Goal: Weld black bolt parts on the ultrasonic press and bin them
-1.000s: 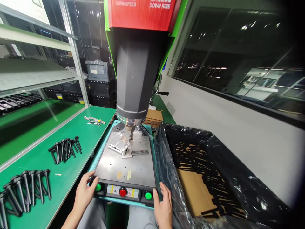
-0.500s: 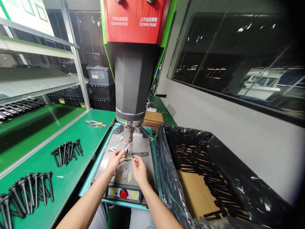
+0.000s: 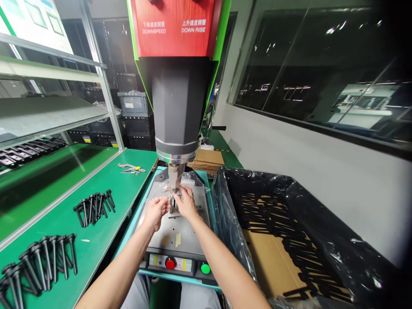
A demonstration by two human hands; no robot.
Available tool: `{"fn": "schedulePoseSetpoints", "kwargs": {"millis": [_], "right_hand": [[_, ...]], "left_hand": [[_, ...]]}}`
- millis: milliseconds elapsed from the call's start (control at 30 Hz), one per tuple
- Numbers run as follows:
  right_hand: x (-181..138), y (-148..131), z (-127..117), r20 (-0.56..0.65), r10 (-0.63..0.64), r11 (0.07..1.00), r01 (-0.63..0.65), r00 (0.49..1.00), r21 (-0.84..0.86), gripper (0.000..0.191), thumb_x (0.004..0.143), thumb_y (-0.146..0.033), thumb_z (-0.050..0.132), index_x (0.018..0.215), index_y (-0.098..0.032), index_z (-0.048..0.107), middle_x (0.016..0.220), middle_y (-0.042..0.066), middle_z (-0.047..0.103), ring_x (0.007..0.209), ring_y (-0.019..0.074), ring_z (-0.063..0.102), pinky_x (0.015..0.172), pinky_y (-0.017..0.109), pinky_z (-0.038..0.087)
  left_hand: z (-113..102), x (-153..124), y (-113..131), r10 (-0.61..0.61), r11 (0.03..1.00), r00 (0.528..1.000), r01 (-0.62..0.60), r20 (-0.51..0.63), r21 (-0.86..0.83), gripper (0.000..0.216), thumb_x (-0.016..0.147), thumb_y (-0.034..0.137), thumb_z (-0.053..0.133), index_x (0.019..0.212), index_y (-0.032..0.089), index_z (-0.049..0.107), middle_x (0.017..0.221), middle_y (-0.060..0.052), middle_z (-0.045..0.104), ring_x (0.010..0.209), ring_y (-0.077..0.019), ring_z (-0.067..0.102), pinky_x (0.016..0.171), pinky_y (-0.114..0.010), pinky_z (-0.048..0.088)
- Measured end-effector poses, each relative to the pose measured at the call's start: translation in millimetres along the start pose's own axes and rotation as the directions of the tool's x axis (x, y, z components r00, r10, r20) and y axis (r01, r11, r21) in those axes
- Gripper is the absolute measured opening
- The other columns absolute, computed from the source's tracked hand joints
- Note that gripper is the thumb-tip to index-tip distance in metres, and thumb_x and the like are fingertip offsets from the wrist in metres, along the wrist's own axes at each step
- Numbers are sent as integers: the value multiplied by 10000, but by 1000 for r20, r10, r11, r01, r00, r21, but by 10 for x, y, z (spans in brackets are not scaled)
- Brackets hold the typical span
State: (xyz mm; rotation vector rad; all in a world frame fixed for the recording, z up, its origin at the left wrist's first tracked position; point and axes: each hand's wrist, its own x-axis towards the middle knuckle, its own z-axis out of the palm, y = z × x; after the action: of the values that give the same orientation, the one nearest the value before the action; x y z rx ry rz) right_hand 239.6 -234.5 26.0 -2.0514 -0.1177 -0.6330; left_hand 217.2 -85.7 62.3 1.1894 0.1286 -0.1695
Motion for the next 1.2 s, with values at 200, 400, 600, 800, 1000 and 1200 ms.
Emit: {"fn": "schedulePoseSetpoints", "kwargs": {"millis": [200, 400, 600, 800, 1000, 1200], "right_hand": [[374, -111, -101, 152, -18, 999, 13, 988, 36, 195, 774, -167, 671, 964, -164, 716, 1097, 103, 622, 1087, 272, 594, 1004, 406, 436], [171, -277, -276, 90, 23, 997, -30, 996, 73, 120, 747, -253, 709, 838, -188, 667, 960, 65, 644, 966, 259, 588, 922, 415, 446], [-555, -337, -451, 257, 257, 715, -362, 932, 599, 347, 734, -448, 760, 904, -187, 607, 760, 16, 649, 703, 194, 600, 562, 266, 439], [-819, -482, -414, 235, 205, 690, -311, 950, 654, 359, 658, -395, 839, 877, -192, 641, 783, 16, 673, 714, 184, 606, 662, 295, 482], [-984, -693, -216, 301, 95, 778, -259, 949, 572, 270, 685, -319, 817, 868, -202, 657, 778, -1, 664, 706, 181, 615, 684, 297, 500], [-1108, -927, 156, 410, 67, 766, -310, 910, 564, 238, 717, -299, 748, 920, -203, 669, 839, 28, 687, 763, 210, 647, 715, 328, 543]], "left_hand": [[22, 68, 174, 26, 1000, 1000, -26, 6, -4, 398, 612, 395, 824, 825, 142, 604, 721, -23, 639, 610, -94, 607, 571, -205, 473], [-5, 80, 117, 56, 998, 998, -56, 8, 42, 396, 628, 448, 802, 813, 151, 617, 732, -29, 645, 623, -109, 608, 589, -228, 474], [-100, -35, -181, 63, 986, 997, -70, 47, 151, 371, 633, 490, 787, 684, 176, 596, 582, 24, 547, 563, -110, 550, 560, -234, 427], [-354, -384, -406, -26, 970, 1000, 25, 2, 241, 542, 645, 492, 785, 1040, 159, 622, 928, -76, 681, 750, -183, 665, 695, -321, 521], [-693, -918, -521, 147, 842, 940, -283, 309, 459, 436, 758, 359, 710, 1169, 219, 676, 1180, -114, 688, 1048, -272, 635, 916, -400, 507], [-980, -1236, -470, 287, 755, 940, -340, 184, 560, 162, 804, 358, 639, 843, 237, 739, 827, -65, 708, 828, -251, 635, 824, -358, 496]]}}
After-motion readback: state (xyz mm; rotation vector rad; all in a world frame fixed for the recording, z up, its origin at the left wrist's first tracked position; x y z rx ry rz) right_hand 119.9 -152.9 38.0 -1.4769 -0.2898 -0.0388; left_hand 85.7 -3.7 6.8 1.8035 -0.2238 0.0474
